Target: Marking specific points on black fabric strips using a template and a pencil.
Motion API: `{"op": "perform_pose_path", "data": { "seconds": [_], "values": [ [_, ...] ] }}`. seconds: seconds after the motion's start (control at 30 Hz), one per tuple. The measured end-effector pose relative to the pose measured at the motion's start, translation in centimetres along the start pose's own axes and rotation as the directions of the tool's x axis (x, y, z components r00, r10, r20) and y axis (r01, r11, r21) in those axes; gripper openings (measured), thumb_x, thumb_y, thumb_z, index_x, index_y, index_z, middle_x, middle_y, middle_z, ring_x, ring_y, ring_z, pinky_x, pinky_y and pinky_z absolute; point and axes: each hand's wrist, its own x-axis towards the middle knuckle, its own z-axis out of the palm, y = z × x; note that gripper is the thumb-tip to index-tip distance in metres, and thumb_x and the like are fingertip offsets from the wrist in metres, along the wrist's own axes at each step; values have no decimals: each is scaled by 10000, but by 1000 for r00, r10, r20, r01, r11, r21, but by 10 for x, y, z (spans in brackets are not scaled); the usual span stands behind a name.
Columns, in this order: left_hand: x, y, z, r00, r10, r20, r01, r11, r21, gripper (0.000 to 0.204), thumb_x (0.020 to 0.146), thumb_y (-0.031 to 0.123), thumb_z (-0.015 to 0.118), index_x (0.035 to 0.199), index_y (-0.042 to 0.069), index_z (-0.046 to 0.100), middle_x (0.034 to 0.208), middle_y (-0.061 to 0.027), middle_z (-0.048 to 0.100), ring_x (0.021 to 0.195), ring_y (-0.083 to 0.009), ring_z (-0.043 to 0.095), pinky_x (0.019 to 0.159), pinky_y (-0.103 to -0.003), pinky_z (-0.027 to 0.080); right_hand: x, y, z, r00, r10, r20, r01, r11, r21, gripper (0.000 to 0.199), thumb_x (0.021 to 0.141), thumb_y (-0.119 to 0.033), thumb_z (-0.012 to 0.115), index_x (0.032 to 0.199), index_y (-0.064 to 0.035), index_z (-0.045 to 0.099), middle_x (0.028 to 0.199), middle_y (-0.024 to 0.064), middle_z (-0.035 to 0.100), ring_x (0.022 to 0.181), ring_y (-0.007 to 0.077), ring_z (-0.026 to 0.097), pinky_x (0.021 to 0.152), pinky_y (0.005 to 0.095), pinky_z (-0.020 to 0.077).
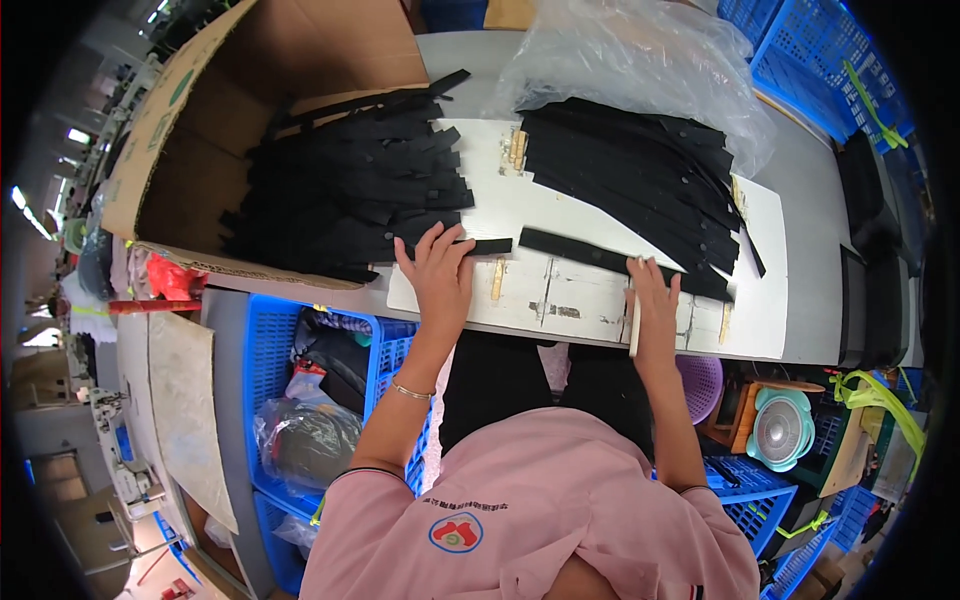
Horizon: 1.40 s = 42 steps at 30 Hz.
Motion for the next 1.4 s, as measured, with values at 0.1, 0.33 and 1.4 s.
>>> {"op": "perform_pose_path", "data": {
  "seconds": [0.1,0.33,1.4],
  "values": [
    [5,6,-1,1000,-8,-21,7,999,-46,195,900,63,716,1087,109,755,1267,-46,699,1350,-288,530,1239,-617,88,36,17,4,996,-9,-88,12,999,30,457,1015,-72,591,1464,-87,508,1446,187,583,1431,359,474,1241,587,181],
    [-9,54,17,1000,5,7,-3,968,-251,161,838,37,740,981,108,755,1232,-37,714,1341,-286,556,1255,-576,107,31,5,-10,974,45,-224,3,977,213,433,995,-21,602,1424,-62,559,1394,176,623,1353,322,561,1213,526,295],
    [-60,153,60,895,361,262,-318,928,-193,658,983,277,682,1524,-14,446,1606,-189,414,1533,-364,315,1235,-610,140,-76,44,-34,971,-65,-230,26,986,-166,540,838,-195,807,1340,-112,624,1400,35,643,1410,223,508,1241,572,237]
  ]
}}
